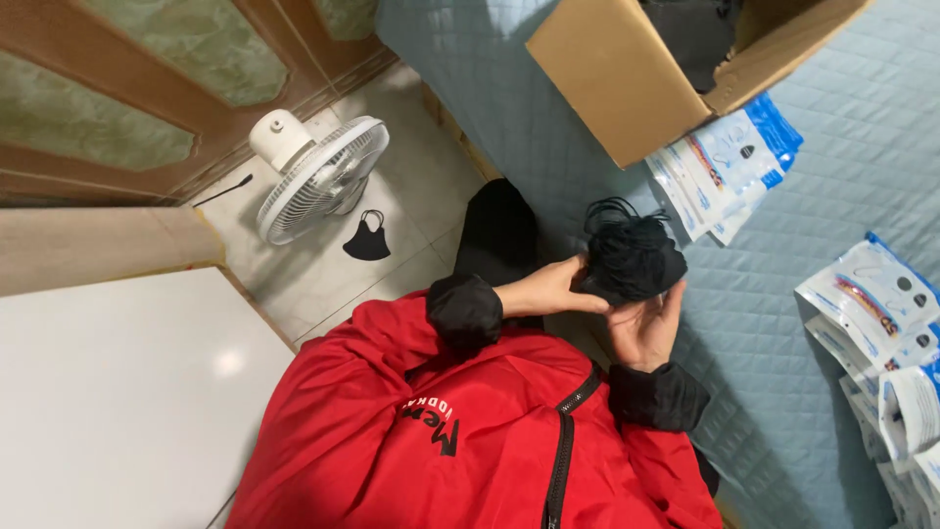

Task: The person sits on the floor and handles black face masks, picking them up from a cardboard box and placing them on a bed. They also handle sealed plastic packages containing masks, moving them around on the bed surface.

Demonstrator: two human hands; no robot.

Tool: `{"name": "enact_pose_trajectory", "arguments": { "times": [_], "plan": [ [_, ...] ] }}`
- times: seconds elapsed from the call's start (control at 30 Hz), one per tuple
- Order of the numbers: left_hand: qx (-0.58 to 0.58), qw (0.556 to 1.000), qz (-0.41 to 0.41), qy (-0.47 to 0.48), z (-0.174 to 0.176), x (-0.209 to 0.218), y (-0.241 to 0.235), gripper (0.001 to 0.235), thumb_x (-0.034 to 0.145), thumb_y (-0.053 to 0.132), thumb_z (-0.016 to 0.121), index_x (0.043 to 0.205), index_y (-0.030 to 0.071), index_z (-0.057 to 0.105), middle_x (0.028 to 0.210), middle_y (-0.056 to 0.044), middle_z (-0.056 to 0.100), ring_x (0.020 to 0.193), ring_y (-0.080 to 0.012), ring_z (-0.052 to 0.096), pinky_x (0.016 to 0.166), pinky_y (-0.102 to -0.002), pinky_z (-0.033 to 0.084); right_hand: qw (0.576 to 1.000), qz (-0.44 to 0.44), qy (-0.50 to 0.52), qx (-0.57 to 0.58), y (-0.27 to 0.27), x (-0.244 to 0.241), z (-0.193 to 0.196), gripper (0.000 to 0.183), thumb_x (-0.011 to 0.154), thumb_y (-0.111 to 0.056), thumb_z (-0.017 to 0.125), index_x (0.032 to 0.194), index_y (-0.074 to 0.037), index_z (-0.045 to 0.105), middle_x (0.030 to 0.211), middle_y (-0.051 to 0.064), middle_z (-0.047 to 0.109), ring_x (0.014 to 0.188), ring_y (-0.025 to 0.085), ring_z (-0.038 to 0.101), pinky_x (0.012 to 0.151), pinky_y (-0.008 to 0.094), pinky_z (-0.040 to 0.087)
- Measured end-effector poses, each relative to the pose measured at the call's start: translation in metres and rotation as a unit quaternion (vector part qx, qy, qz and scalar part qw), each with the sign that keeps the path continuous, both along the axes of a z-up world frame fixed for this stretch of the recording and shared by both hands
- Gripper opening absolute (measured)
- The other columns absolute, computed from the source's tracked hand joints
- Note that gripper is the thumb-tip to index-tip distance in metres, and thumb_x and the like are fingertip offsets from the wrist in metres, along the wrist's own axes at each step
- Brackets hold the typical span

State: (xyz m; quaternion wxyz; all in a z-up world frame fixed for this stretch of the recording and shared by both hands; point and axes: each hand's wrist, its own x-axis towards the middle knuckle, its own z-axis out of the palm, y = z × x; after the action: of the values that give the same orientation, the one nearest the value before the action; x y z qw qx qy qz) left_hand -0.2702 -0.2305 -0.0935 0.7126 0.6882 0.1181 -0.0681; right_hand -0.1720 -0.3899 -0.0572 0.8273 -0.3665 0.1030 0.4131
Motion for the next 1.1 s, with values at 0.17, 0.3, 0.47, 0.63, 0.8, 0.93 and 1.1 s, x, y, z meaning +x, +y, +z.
{"name": "enact_pose_trajectory", "arguments": {
  "times": [0.17, 0.3, 0.47, 0.63, 0.8, 0.93, 1.1],
  "plan": [
    [-0.018, 0.989, 0.139, 0.039, -0.027, 0.026, -0.043, 0.067, 0.080, 0.057, 0.081, 0.119, 0.005, 0.061, 0.113, -0.022, 0.069, 0.113, -0.0400, 0.066, 0.086, -0.048, 0.056, 0.996, -0.009, -0.037, -0.080, -0.036, 0.010, -0.031, 0.031, 0.100, -0.040, 0.061, 0.120, -0.019, 0.074, 0.119, 0.013, 0.076, 0.107, 0.034, 0.075, 0.097, 0.058, 0.058],
    [-0.035, 0.982, 0.185, -0.007, -0.030, 0.029, -0.042, 0.077, 0.083, 0.032, 0.083, 0.150, 0.020, 0.047, 0.112, -0.008, 0.071, 0.108, -0.0247, 0.066, 0.088, -0.037, 0.056, 0.991, -0.034, -0.070, -0.105, -0.052, 0.002, -0.031, 0.022, 0.097, -0.020, 0.065, 0.118, -0.018, 0.071, 0.115, 0.018, 0.075, 0.102, 0.042, 0.074, 0.094, 0.066, 0.057],
    [0.043, 0.995, 0.092, -0.006, 0.002, 0.033, -0.030, 0.093, 0.083, 0.036, 0.081, 0.160, 0.021, 0.030, 0.092, -0.009, 0.072, 0.091, -0.0259, 0.070, 0.078, -0.042, 0.057, 0.998, -0.024, 0.016, -0.062, -0.084, -0.002, -0.051, 0.021, 0.094, -0.025, 0.067, 0.111, -0.014, 0.075, 0.112, 0.018, 0.076, 0.105, 0.040, 0.074, 0.098, 0.064, 0.055],
    [0.079, 0.994, 0.066, 0.034, 0.032, 0.056, -0.044, 0.098, 0.081, 0.043, 0.084, 0.158, 0.016, 0.031, 0.099, -0.014, 0.077, 0.103, -0.0346, 0.073, 0.088, -0.050, 0.058, 0.989, -0.022, 0.146, -0.008, -0.109, -0.004, -0.067, 0.023, 0.087, -0.011, 0.070, 0.109, -0.003, 0.073, 0.112, 0.021, 0.075, 0.109, 0.036, 0.072, 0.102, 0.061, 0.052],
    [0.080, 0.995, 0.062, 0.007, 0.062, 0.059, -0.098, 0.100, 0.082, 0.032, 0.083, 0.160, 0.014, 0.025, 0.122, -0.024, 0.068, 0.119, -0.0442, 0.062, 0.101, -0.055, 0.051, 0.989, -0.085, 0.116, 0.041, -0.122, 0.001, -0.118, 0.020, 0.087, -0.003, 0.070, 0.108, -0.004, 0.072, 0.111, 0.018, 0.075, 0.109, 0.034, 0.071, 0.102, 0.064, 0.051],
    [0.073, 0.996, 0.040, 0.024, 0.069, 0.073, -0.124, 0.080, 0.087, 0.043, 0.078, 0.154, 0.017, 0.042, 0.135, -0.028, 0.062, 0.130, -0.0466, 0.055, 0.105, -0.055, 0.048, 0.987, -0.108, 0.117, 0.002, -0.120, 0.009, -0.068, 0.029, 0.096, -0.030, 0.073, 0.114, -0.008, 0.072, 0.116, 0.014, 0.075, 0.112, 0.030, 0.072, 0.104, 0.058, 0.053],
    [0.080, 0.997, 0.006, 0.005, 0.082, 0.090, -0.145, 0.073, 0.090, 0.042, 0.076, 0.152, 0.015, 0.047, 0.134, -0.028, 0.062, 0.131, -0.0469, 0.054, 0.104, -0.055, 0.048, 0.980, -0.099, 0.167, 0.052, -0.145, 0.025, -0.069, 0.073, 0.095, -0.069, 0.053, 0.132, -0.007, 0.062, 0.131, 0.017, 0.067, 0.125, 0.037, 0.061, 0.112, 0.063, 0.042]
  ]
}}
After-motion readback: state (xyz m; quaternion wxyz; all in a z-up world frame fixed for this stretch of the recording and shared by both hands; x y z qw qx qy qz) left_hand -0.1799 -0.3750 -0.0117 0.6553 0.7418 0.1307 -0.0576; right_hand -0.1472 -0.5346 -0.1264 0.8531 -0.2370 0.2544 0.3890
